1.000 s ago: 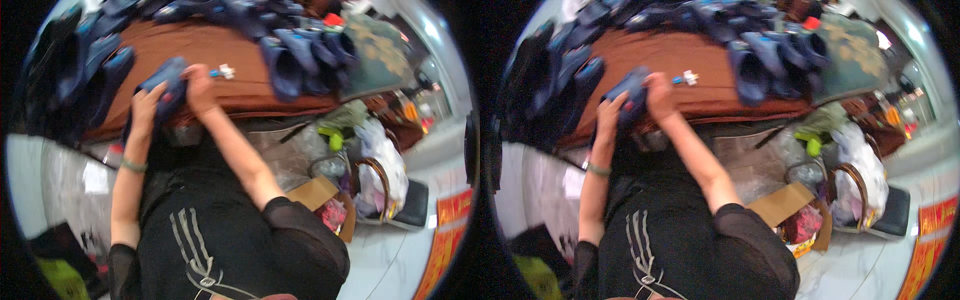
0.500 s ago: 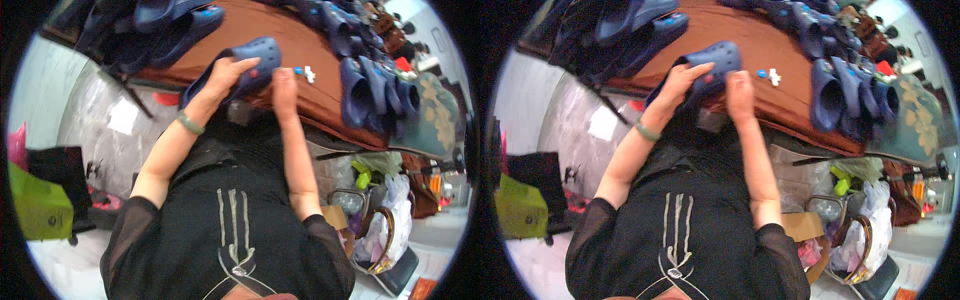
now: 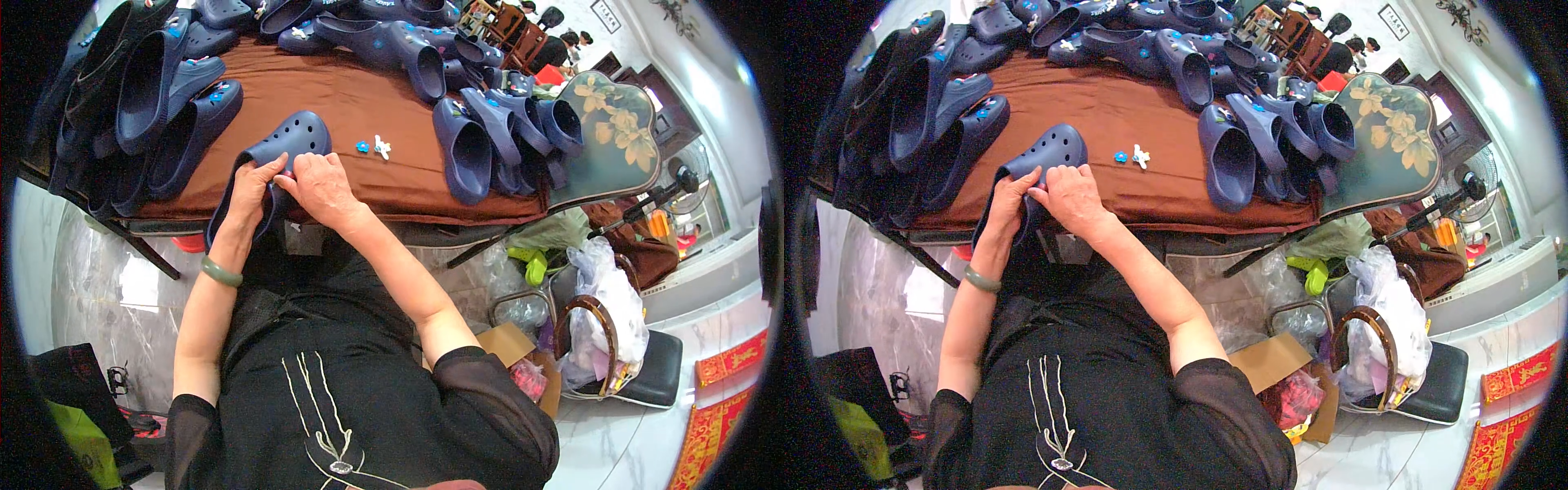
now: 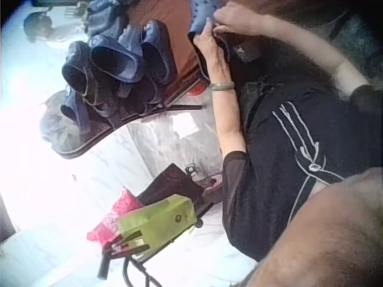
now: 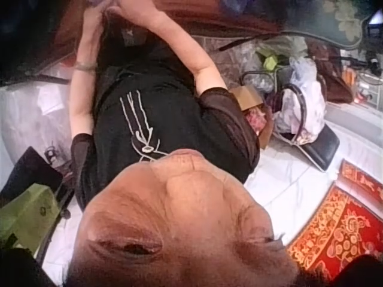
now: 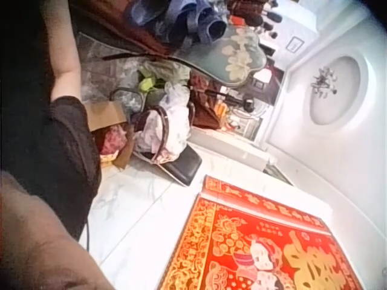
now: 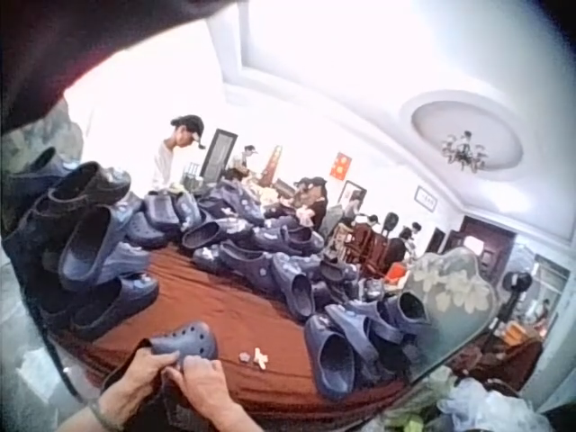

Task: Attaching decorative charms (jibbitz) to rubber clog-style shoes.

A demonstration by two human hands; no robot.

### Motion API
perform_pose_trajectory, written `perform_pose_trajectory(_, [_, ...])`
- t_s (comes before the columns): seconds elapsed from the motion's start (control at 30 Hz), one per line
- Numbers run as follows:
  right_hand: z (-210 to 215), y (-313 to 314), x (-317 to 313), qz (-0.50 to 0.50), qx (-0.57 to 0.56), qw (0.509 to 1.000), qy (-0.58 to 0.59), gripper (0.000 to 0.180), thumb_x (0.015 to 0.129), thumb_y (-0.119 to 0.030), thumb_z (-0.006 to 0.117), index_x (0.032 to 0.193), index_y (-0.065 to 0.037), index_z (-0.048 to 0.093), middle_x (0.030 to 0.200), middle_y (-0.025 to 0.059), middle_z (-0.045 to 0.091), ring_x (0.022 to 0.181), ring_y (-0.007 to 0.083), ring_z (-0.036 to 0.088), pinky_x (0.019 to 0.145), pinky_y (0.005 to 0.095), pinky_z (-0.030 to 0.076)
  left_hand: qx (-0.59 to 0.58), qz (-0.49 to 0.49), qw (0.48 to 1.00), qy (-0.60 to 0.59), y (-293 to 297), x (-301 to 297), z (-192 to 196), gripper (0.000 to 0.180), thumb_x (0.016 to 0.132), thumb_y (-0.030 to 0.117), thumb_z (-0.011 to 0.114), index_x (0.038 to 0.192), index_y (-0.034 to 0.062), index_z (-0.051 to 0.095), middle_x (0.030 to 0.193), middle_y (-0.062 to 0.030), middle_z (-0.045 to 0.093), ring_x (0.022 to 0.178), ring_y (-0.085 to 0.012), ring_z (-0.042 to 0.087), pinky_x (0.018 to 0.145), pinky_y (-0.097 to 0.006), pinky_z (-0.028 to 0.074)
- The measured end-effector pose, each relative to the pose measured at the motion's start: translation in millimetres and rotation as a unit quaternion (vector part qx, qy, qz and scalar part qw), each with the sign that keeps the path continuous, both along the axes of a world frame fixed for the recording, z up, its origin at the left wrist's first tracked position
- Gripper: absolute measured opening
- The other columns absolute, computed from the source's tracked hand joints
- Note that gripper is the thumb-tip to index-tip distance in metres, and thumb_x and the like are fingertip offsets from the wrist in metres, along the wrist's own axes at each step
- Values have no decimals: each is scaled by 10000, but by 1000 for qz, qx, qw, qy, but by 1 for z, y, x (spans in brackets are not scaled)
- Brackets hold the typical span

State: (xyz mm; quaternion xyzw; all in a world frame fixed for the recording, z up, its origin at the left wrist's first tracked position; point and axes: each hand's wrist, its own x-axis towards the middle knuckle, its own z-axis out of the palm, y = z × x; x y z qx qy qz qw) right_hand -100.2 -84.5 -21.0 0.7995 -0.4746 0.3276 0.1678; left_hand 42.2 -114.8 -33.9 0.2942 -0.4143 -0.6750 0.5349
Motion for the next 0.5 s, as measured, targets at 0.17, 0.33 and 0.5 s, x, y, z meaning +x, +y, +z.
perform_pose_trajectory(0.17, [-12, -9, 3, 4, -61, 998, 10, 258, 810, -283, 632, 705, -86, 503, 622, 67, 524, 588, 240, 545, 609, 369, 401, -29, 39, 999, -15, 2, -5, 1, 130, 815, 133, 677, 892, 37, 635, 818, -2, 625, 684, -90, 564, 656, -231, 442])
perform_pose_trajectory(0.33, [-14, -12, 8, -6, -94, 995, 28, 247, 816, -254, 609, 643, -108, 510, 575, 53, 518, 541, 228, 549, 562, 381, 412, -88, 83, 991, -60, 0, -4, -2, 89, 818, 135, 672, 827, 48, 653, 777, 20, 604, 672, -62, 530, 637, -225, 416])
perform_pose_trajectory(0.5, [-20, -14, 10, -13, -113, 993, 13, 254, 834, -222, 584, 616, -122, 499, 541, 41, 513, 501, 218, 546, 527, 362, 412, -132, 111, 979, -106, -1, -4, -8, 130, 824, 128, 652, 738, 31, 659, 709, 54, 585, 627, -46, 507, 604, -226, 398])
